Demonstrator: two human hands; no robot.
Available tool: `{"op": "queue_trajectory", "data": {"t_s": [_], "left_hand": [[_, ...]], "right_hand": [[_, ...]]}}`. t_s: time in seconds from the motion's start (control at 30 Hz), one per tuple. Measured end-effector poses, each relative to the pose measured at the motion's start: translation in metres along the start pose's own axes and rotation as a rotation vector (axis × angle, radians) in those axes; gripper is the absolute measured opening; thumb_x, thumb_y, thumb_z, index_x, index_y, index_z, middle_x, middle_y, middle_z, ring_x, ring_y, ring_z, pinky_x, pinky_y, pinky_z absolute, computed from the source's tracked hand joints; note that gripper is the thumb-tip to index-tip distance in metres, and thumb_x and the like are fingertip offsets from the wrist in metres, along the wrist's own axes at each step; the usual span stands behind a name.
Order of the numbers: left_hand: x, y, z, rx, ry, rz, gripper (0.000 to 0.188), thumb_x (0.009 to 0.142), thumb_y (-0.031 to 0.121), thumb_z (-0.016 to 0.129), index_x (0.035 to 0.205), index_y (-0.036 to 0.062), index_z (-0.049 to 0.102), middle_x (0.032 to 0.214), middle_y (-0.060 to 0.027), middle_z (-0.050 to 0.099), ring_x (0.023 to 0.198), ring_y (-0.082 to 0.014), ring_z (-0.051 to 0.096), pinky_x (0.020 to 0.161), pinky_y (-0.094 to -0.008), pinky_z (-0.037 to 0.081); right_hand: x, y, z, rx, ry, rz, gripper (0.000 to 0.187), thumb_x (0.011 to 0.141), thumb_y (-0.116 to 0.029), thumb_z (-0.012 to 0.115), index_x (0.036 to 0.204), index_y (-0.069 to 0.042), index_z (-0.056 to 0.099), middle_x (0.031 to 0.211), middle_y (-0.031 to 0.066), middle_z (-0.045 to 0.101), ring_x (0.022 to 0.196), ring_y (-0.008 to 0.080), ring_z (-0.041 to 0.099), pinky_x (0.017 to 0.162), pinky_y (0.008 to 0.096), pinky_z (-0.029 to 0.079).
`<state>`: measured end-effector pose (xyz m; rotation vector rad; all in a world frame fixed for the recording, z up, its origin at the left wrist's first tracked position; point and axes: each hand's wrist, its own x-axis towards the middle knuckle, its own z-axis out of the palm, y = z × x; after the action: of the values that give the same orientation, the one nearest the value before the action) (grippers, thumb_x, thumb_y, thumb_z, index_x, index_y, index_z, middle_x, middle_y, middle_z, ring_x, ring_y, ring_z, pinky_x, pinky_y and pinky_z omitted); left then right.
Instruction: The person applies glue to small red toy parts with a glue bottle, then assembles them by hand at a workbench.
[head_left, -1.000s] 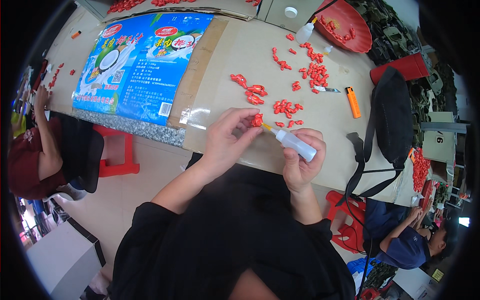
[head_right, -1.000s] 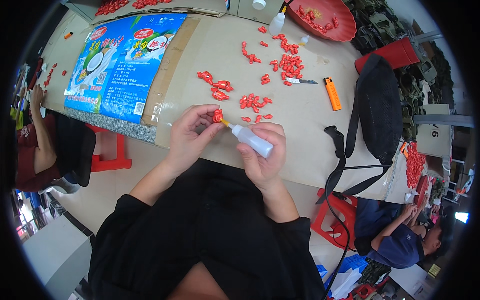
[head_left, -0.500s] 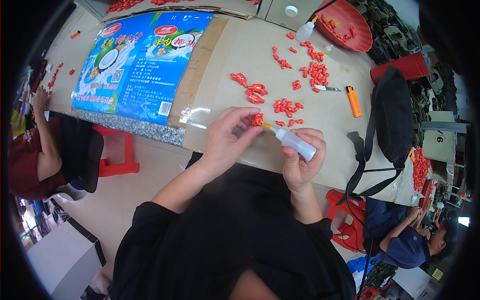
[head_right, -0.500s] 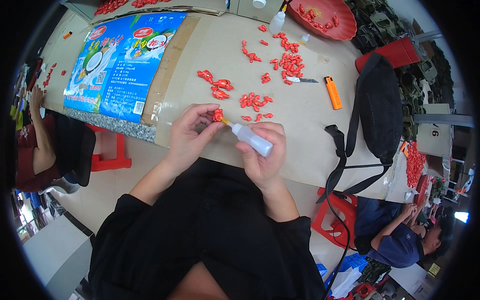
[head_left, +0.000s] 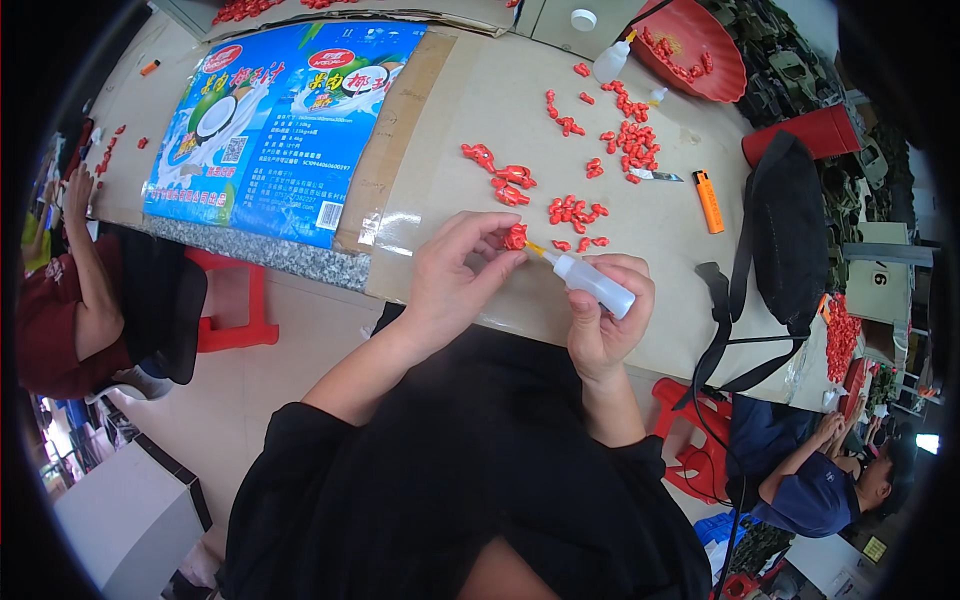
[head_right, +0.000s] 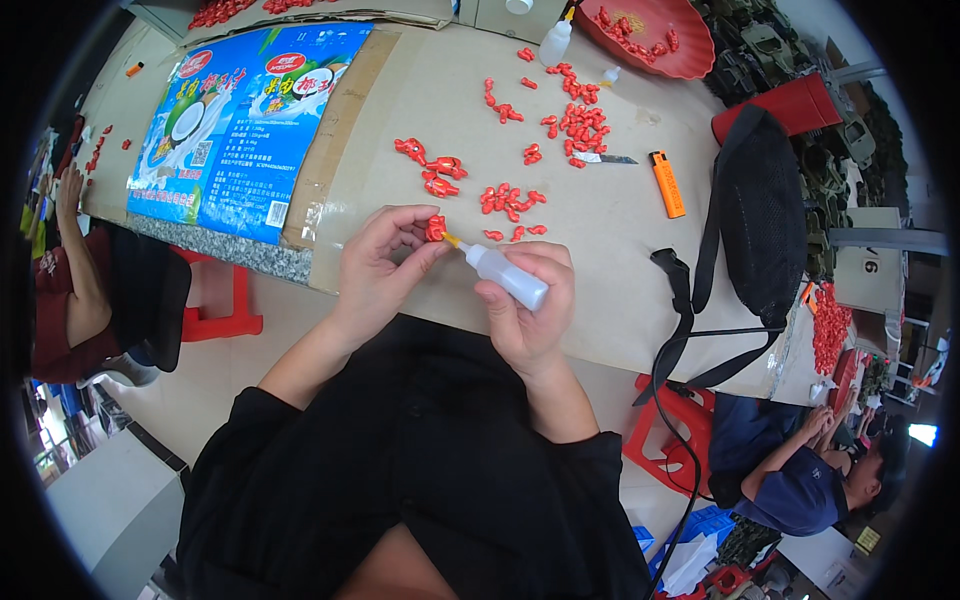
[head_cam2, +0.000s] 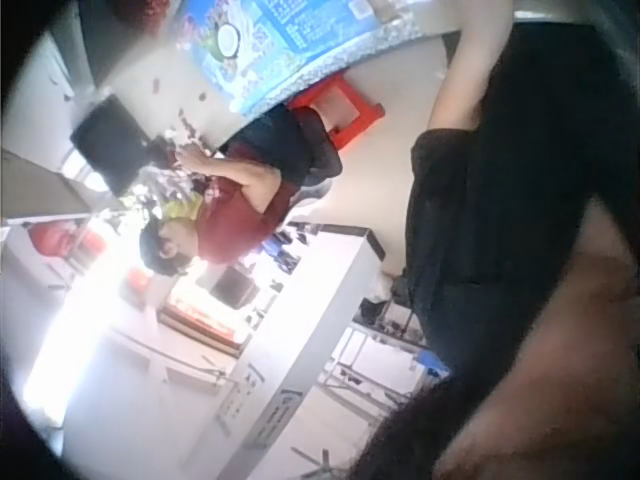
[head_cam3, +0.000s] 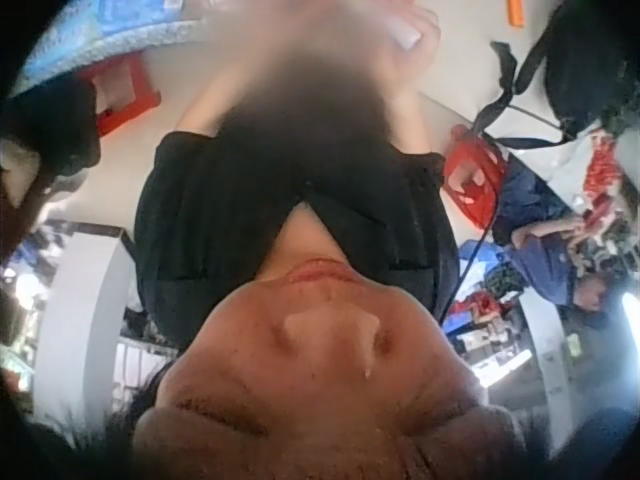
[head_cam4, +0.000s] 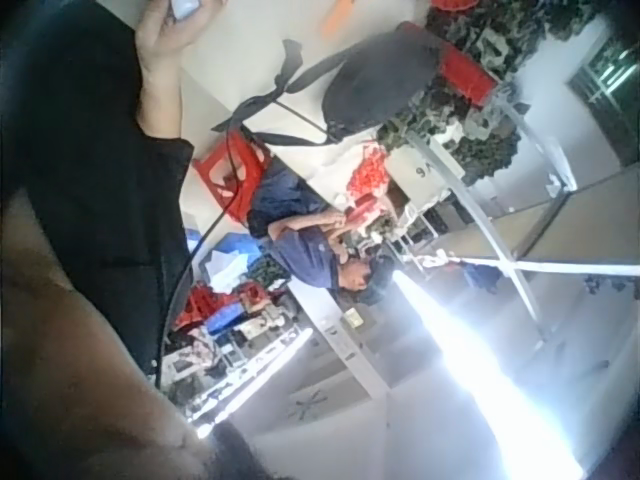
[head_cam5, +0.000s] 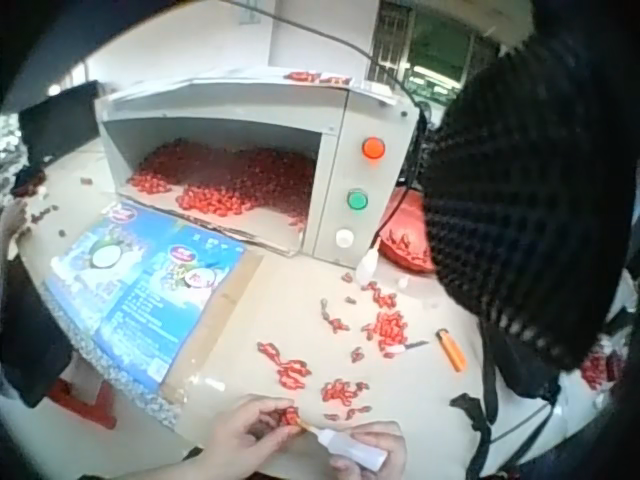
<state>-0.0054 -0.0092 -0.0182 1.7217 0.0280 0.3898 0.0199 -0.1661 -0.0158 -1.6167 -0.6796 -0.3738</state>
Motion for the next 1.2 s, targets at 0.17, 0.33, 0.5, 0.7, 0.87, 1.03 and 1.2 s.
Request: {"op": "queue_trajectory", "data": {"t_s": [0.17, 0.33, 0.5, 0.7, 0.87, 1.03, 1.2], "left_hand": [[-0.0005, -0.0001, 0.0001, 0.003, 0.002, -0.006, 0.031, 0.069, 0.001, 0.065, 0.098, 0.0034, 0.055, 0.083, -0.0054, 0.054, 0.066, -0.0105, 0.054, 0.061, -0.0212, 0.044], [0.0003, 0.0019, -0.0026, 0.025, -0.067, -0.036, 0.031, 0.072, -0.003, 0.062, 0.101, -0.0007, 0.053, 0.09, -0.0063, 0.051, 0.075, -0.0088, 0.054, 0.067, -0.0196, 0.045], [-0.0001, 0.0015, -0.0026, 0.037, -0.063, -0.029, 0.031, 0.071, -0.003, 0.063, 0.1, -0.0007, 0.052, 0.089, -0.0057, 0.051, 0.074, -0.0082, 0.053, 0.066, -0.0193, 0.045], [-0.0004, -0.0017, 0.0, 0.038, -0.007, -0.008, 0.03, 0.069, 0.0, 0.065, 0.097, 0.0013, 0.054, 0.085, -0.0051, 0.052, 0.068, -0.0088, 0.052, 0.062, -0.0201, 0.044], [0.0002, 0.0003, 0.0012, 0.039, 0.029, -0.001, 0.028, 0.068, 0.001, 0.066, 0.094, 0.0035, 0.055, 0.081, -0.0046, 0.053, 0.063, -0.0098, 0.053, 0.059, -0.021, 0.044], [-0.0002, 0.0, 0.0017, 0.02, 0.032, 0.001, 0.027, 0.068, 0.0, 0.065, 0.093, 0.0036, 0.055, 0.083, -0.0046, 0.053, 0.064, -0.0096, 0.054, 0.06, -0.021, 0.045], [-0.0004, 0.0012, -0.0005, 0.032, -0.005, 0.001, 0.028, 0.069, -0.002, 0.064, 0.095, 0.0015, 0.054, 0.087, -0.0056, 0.052, 0.069, -0.0092, 0.053, 0.063, -0.0202, 0.045]], "right_hand": [[-0.001, 0.0006, 0.0, 0.015, -0.002, 0.004, 0.029, 0.08, -0.016, 0.058, 0.097, 0.0, 0.04, 0.093, 0.0129, 0.045, 0.07, 0.0132, 0.051, 0.06, 0.021, 0.043], [-0.0002, -0.0001, -0.0007, 0.001, 0.009, 0.015, 0.029, 0.08, -0.015, 0.058, 0.097, -0.001, 0.04, 0.093, 0.0129, 0.045, 0.071, 0.0132, 0.05, 0.061, 0.0209, 0.043], [-0.0001, 0.0, -0.0004, -0.026, 0.007, -0.009, 0.029, 0.079, -0.016, 0.059, 0.097, -0.001, 0.04, 0.093, 0.0128, 0.045, 0.073, 0.0135, 0.05, 0.062, 0.021, 0.042], [0.0001, -0.0017, -0.0009, -0.039, 0.019, -0.007, 0.035, 0.075, -0.015, 0.064, 0.098, 0.0, 0.041, 0.089, 0.0138, 0.049, 0.078, 0.0198, 0.051, 0.064, 0.0259, 0.044], [-0.0012, 0.0005, -0.0013, -0.031, 0.035, -0.016, 0.035, 0.075, -0.015, 0.065, 0.097, 0.0, 0.042, 0.088, 0.0136, 0.049, 0.078, 0.0198, 0.051, 0.064, 0.0262, 0.044], [0.0001, -0.0014, -0.0015, -0.036, 0.032, -0.021, 0.035, 0.075, -0.015, 0.065, 0.096, 0.0, 0.042, 0.088, 0.0139, 0.049, 0.077, 0.0198, 0.051, 0.064, 0.0266, 0.044], [-0.0005, -0.0012, -0.0024, -0.037, 0.026, -0.021, 0.035, 0.075, -0.015, 0.065, 0.096, 0.0, 0.041, 0.088, 0.0139, 0.049, 0.075, 0.0192, 0.05, 0.063, 0.026, 0.044]]}}
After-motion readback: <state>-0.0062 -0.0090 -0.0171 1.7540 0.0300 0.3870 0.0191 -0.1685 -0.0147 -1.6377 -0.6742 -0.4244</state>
